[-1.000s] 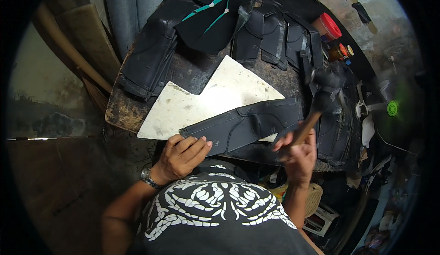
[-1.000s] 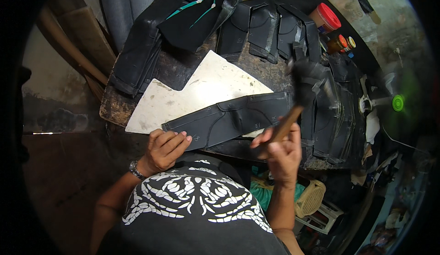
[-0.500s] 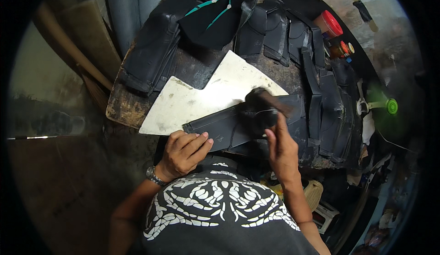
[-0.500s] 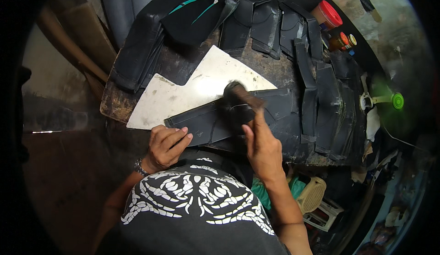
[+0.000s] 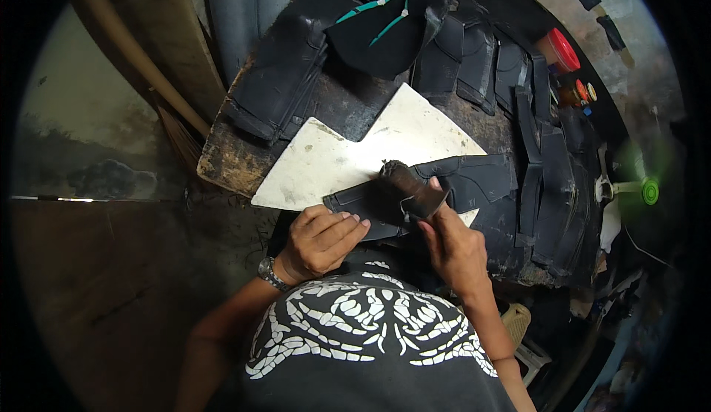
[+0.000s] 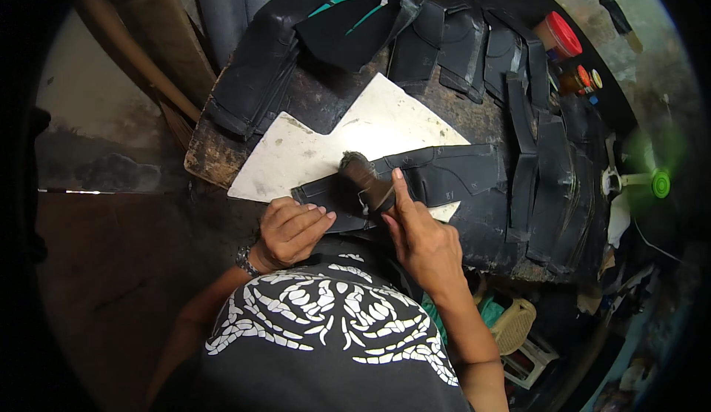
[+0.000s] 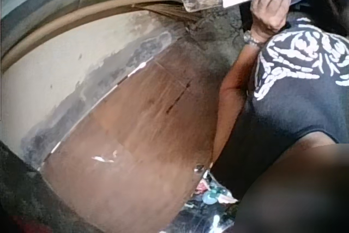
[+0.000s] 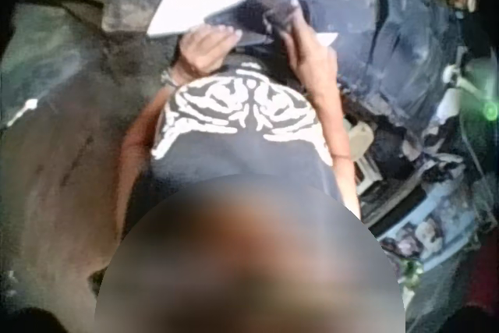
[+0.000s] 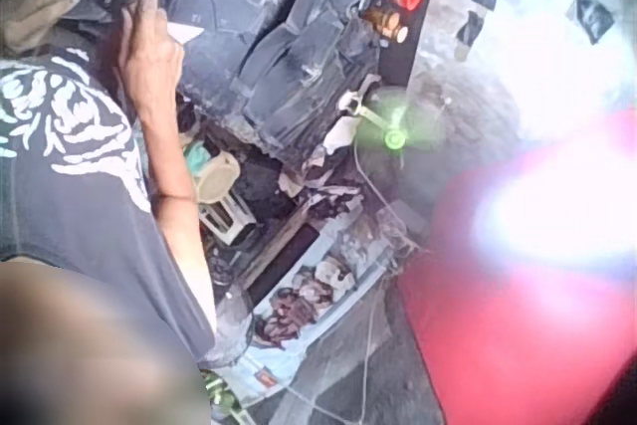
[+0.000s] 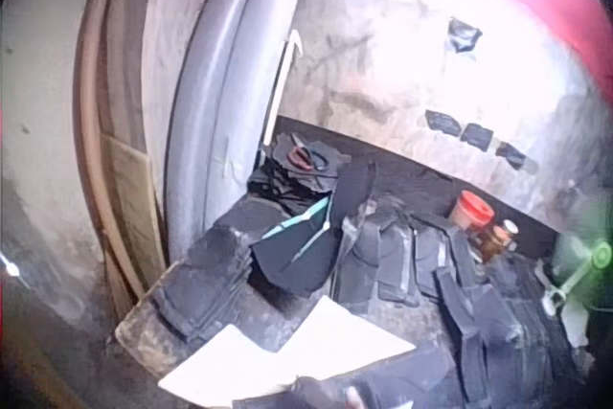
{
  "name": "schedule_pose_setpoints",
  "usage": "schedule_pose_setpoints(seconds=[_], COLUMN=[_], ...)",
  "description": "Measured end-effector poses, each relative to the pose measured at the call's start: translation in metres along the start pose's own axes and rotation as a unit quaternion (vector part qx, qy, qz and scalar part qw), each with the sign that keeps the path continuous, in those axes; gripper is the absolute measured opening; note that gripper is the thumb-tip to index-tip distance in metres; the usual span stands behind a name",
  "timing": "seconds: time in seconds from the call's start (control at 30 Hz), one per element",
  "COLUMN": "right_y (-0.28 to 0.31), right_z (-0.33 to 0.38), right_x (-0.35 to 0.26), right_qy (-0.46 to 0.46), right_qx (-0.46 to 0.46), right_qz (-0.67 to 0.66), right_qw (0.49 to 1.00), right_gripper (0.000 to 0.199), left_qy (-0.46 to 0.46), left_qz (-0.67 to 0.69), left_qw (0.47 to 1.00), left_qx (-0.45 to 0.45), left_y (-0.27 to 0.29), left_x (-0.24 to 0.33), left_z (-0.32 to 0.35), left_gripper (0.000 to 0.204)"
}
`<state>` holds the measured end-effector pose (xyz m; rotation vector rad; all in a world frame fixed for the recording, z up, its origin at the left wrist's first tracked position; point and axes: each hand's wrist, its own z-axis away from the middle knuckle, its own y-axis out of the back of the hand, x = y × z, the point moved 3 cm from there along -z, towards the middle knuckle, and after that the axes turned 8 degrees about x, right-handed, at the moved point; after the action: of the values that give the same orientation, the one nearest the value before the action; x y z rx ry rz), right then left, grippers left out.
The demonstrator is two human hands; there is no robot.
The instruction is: The person repeatedly aligns black rubber shoe parts on a white board and taps them with a hammer to flatten or shape the edges. The person handles multiple similar parts one at a time, turning them over and repositioning them on the board.
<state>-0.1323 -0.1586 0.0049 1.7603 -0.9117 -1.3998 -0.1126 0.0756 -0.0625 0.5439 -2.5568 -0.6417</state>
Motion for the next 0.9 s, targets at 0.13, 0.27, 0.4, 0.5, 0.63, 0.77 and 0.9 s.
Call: schedule_pose_setpoints(seconds=[0.13,0.27,0.4,0.5,0.63,0.77,0.9], right_y=[0.002,-0.008,-0.008,-0.014,-0.008,0.004,0.028], right_z=[-0.005,-0.011,-0.015,-0.015,-0.013,-0.011,0.000], right_x=[-0.015,-0.017,-0.023,-0.023,-0.022,-0.008,0.010], right_qy=[0.129,0.064,0.119,0.111,0.124,0.059,-0.063], right_qx=[0.116,0.001,0.035,-0.024,0.036,0.022,0.152], right_qz=[-0.073,-0.010,-0.080,-0.010,-0.077,-0.031,-0.099], right_qw=[0.982,0.998,0.989,0.994,0.989,0.998,0.981], right_gripper=[0.052,0.076,0.079,0.082,0.077,0.077,0.023], left_qy=[0.002,0.009,0.015,0.004,0.007,0.015,0.012], left_qz=[-0.007,-0.019,-0.033,-0.028,-0.006,0.004,0.022], left_qw=[1.000,1.000,0.999,0.999,1.000,1.000,0.998], left_qx=[0.000,0.000,0.008,0.016,0.003,-0.024,-0.056], left_y=[-0.001,0.000,0.002,0.003,0.003,0.006,0.009], left_x=[0.000,0.001,0.002,0.001,-0.001,0.000,0.001], left_z=[0.003,0.003,0.005,0.006,0.005,-0.004,-0.017], left_gripper=[0.027,0.027,0.027,0.031,0.033,0.037,0.035])
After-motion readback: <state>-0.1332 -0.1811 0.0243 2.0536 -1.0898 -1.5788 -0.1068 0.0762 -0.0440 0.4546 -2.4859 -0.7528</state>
